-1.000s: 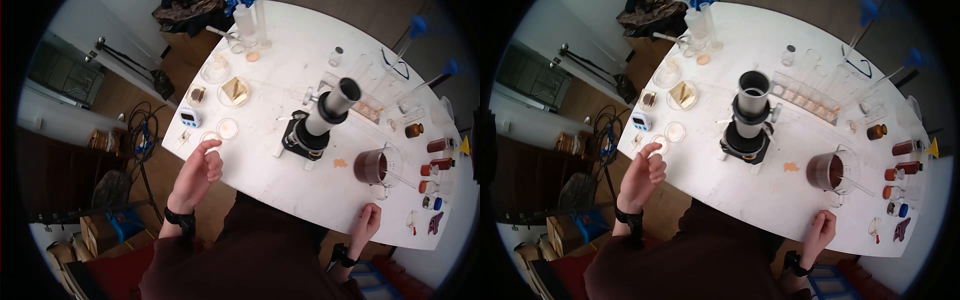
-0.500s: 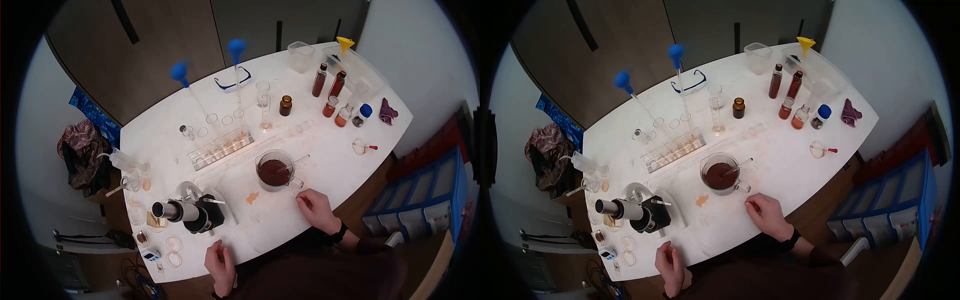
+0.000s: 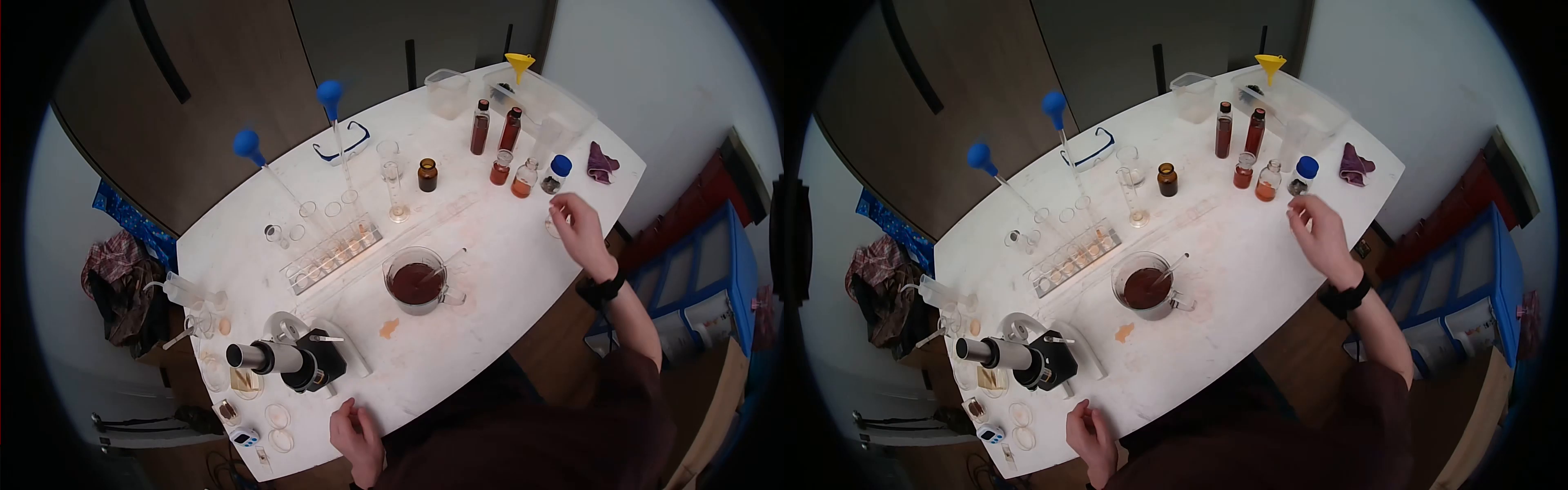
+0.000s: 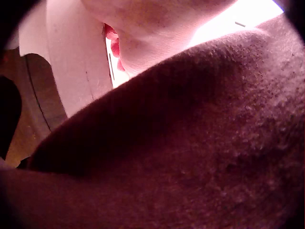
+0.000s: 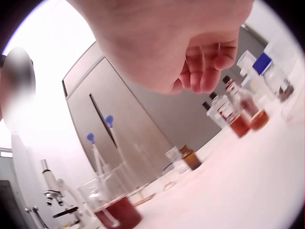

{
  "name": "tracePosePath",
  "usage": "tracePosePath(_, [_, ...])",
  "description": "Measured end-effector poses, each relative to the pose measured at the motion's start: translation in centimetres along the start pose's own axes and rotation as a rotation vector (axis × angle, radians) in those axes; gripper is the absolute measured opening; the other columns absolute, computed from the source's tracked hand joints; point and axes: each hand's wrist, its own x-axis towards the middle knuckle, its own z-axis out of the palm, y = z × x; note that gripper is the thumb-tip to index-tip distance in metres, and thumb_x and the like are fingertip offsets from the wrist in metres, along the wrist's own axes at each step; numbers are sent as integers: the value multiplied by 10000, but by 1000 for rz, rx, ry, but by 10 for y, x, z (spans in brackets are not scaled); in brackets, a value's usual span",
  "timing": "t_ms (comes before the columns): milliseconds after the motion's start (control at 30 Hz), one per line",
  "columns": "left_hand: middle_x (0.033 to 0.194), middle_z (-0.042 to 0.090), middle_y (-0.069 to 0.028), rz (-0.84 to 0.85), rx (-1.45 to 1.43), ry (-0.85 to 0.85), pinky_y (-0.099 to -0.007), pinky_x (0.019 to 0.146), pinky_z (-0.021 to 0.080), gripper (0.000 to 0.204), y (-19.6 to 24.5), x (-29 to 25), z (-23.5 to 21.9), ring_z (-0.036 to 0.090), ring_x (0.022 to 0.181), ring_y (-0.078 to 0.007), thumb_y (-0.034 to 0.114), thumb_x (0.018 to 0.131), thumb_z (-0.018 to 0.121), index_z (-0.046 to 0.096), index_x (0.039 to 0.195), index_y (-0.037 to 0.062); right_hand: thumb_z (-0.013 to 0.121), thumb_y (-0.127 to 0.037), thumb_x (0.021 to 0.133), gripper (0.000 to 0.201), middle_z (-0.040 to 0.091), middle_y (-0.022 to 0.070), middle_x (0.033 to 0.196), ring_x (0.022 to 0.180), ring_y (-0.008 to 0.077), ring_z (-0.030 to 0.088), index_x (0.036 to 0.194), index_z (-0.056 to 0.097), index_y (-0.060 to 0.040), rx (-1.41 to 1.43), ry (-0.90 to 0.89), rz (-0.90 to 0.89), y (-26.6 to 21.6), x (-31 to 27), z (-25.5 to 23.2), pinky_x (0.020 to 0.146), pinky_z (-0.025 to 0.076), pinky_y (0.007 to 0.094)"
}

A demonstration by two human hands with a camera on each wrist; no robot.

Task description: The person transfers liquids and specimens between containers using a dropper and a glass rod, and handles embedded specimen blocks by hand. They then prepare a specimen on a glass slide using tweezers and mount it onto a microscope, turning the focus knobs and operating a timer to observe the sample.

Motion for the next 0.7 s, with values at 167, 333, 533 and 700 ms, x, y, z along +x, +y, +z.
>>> tracePosePath(167, [862, 604, -118, 16, -6, -4, -349, 597, 460, 231, 1, -2, -5, 573, 683, -229, 2, 919, 649, 654, 1145, -46, 653, -392, 991, 485, 684, 218, 1228, 1144, 345, 669, 1302, 620, -21, -348, -89, 148, 130, 93, -22, 960, 530, 418])
tracePosePath(333, [880, 607, -106, 56, -18, 38, -298, 582, 451, 206, 4, 0, -3, 547, 649, -169, -21, 941, 616, 643, 1140, -65, 658, -510, 945, 623, 728, 245, 1117, 1039, 391, 715, 1307, 610, -6, -487, -311, 294, 107, 112, -18, 916, 558, 452])
tracePosePath(533, [920, 638, -132, 5, -63, -11, -337, 614, 488, 222, 8, 0, -7, 601, 692, -226, -11, 919, 646, 657, 1138, -40, 672, -516, 882, 605, 731, 248, 1083, 1001, 399, 718, 1203, 636, -5, -683, -329, 306, 97, 118, -6, 881, 569, 473])
tracePosePath(700, [931, 623, -108, 60, -96, -27, -287, 586, 442, 227, -2, -2, -8, 553, 686, -162, -15, 923, 632, 650, 1147, -41, 642, -492, 868, 586, 729, 250, 1028, 956, 413, 719, 1180, 620, 4, -642, -173, 289, 91, 111, -16, 854, 570, 475])
